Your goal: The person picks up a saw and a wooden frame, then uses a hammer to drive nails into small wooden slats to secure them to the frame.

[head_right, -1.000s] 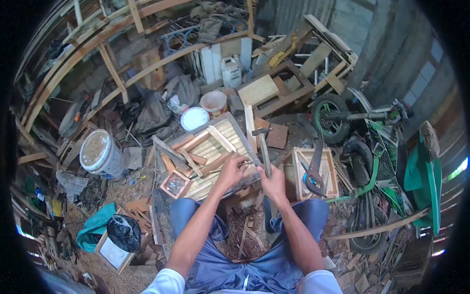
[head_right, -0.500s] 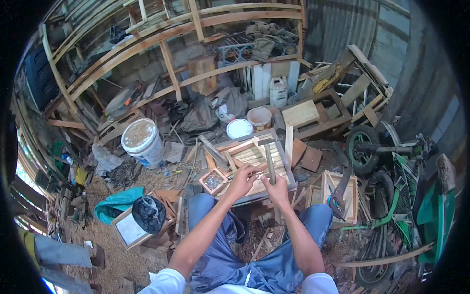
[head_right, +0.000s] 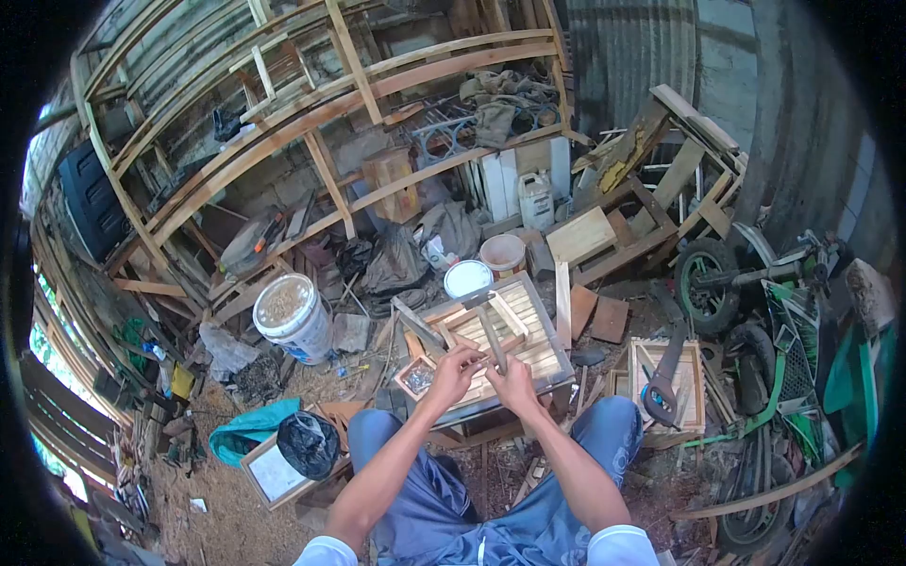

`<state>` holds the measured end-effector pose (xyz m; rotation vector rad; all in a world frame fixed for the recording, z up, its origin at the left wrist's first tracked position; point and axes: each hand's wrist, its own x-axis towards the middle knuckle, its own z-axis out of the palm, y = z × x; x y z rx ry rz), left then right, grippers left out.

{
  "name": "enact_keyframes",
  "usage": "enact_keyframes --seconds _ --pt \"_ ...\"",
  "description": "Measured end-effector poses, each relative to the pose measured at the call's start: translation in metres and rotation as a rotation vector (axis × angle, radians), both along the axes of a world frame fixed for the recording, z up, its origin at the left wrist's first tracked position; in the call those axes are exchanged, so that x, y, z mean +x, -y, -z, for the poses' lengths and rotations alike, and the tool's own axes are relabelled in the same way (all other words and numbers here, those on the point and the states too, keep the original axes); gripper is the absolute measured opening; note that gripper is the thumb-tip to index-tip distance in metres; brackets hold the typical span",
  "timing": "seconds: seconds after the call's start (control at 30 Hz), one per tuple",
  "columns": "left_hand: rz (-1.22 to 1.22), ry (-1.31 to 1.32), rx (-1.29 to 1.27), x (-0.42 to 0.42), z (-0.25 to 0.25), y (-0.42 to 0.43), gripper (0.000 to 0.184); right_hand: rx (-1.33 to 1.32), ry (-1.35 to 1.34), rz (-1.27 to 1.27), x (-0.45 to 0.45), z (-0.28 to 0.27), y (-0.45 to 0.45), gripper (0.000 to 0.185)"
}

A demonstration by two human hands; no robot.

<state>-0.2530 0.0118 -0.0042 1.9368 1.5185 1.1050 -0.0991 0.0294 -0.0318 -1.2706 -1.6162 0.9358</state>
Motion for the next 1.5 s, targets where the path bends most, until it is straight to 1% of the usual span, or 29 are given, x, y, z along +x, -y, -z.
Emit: enact_keyframes --seconds 0.2,0.27,0.3,0.33,0.37,0.4,0.47,0.5,0.53,0.6,0.7,0.73,0.77,0.83,0.87,0.97,1.0,1.1,1.17,1.2,1.27,1.37,1.4,1.5 --pt "-0.036 0.005 -0.066 -0.014 0.016 -0.003 0.021 -0.042 0.012 -0.049 -0.001 0.001 0.003 0.026" --pt "-0.026 0.011 -0.149 -0.022 0.019 -0.001 0.023 -0.086 0.026 -0.065 -0.001 -0.005 0.004 0.026" --pt "-0.018 0.015 -0.183 -0.025 0.017 -0.005 0.024 -0.078 0.007 -0.058 -0.002 0.000 0.002 0.027" --pt "0.003 0.015 -0.161 -0.026 0.018 -0.007 0.025 -0.070 -0.012 -0.049 -0.003 0.006 0.001 0.028" --pt "0.000 0.005 -0.206 -0.027 0.017 -0.011 0.025 -0.061 -0.029 -0.039 -0.003 0.010 -0.003 0.028" --pt "-0.004 -0.002 -0.253 -0.026 0.012 -0.012 0.025 -0.089 0.012 -0.029 -0.001 0.001 -0.001 0.028" --pt "-0.004 -0.014 -0.323 -0.025 0.006 -0.014 0.026 -0.034 -0.040 -0.018 -0.001 0.003 -0.005 0.028" --pt "0.035 0.019 -0.327 -0.027 0.012 -0.019 0.026 -0.023 -0.065 -0.010 -0.001 0.006 0.000 0.028" --pt "0.074 0.051 -0.334 -0.028 0.018 -0.025 0.027 -0.119 -0.004 -0.006 0.000 0.007 -0.002 0.028" --pt "0.136 0.078 -0.302 -0.027 0.032 -0.034 0.028 -0.120 0.030 0.006 0.000 0.017 -0.005 0.029" --pt "0.125 0.272 -0.449 -0.024 0.054 -0.042 0.026 -0.132 0.072 0.029 0.002 0.027 -0.014 0.032" --pt "0.154 0.281 -0.463 -0.024 0.056 -0.043 0.027 -0.142 0.093 0.044 0.003 0.024 -0.014 0.032" --pt "0.123 0.285 -0.526 -0.024 0.061 -0.041 0.026 -0.158 0.115 0.057 0.004 0.023 -0.011 0.032" --pt "0.163 0.300 -0.488 -0.020 0.064 -0.035 0.025 -0.180 0.168 0.045 0.007 0.022 -0.008 0.033" --pt "0.149 0.309 -0.579 -0.015 0.076 -0.035 0.024 -0.178 0.194 0.038 0.011 0.026 -0.006 0.033" --pt "0.233 0.125 -0.328 0.006 0.082 -0.039 0.024 -0.212 0.237 0.049 0.027 0.032 0.002 0.033" --pt "0.214 0.218 -0.426 0.013 0.084 -0.040 0.023 -0.213 0.243 0.065 0.032 0.033 0.003 0.032" --pt "0.224 0.215 -0.425 0.034 0.089 -0.046 0.022 -0.171 0.259 0.157 0.044 0.033 0.005 0.029" --pt "0.233 0.207 -0.372 0.050 0.093 -0.054 0.021 -0.163 0.250 0.248 0.059 0.035 0.006 0.028" --pt "0.236 0.206 -0.345 0.060 0.099 -0.060 0.020 -0.166 0.243 0.247 0.066 0.023 0.008 0.028" --pt "0.234 0.178 -0.300 0.078 0.109 -0.070 0.021 -0.243 0.258 0.321 0.083 0.021 0.013 0.027" --pt "0.213 0.119 -0.121 0.103 0.136 -0.082 0.021 -0.275 0.290 0.370 0.108 0.025 0.022 0.028" --pt "0.198 0.134 -0.093 0.109 0.132 -0.082 0.021 -0.289 0.310 0.386 0.115 0.030 0.027 0.028" --pt "0.181 0.158 -0.236 0.121 0.125 -0.083 0.024 -0.321 0.354 0.375 0.131 0.045 0.035 0.030"
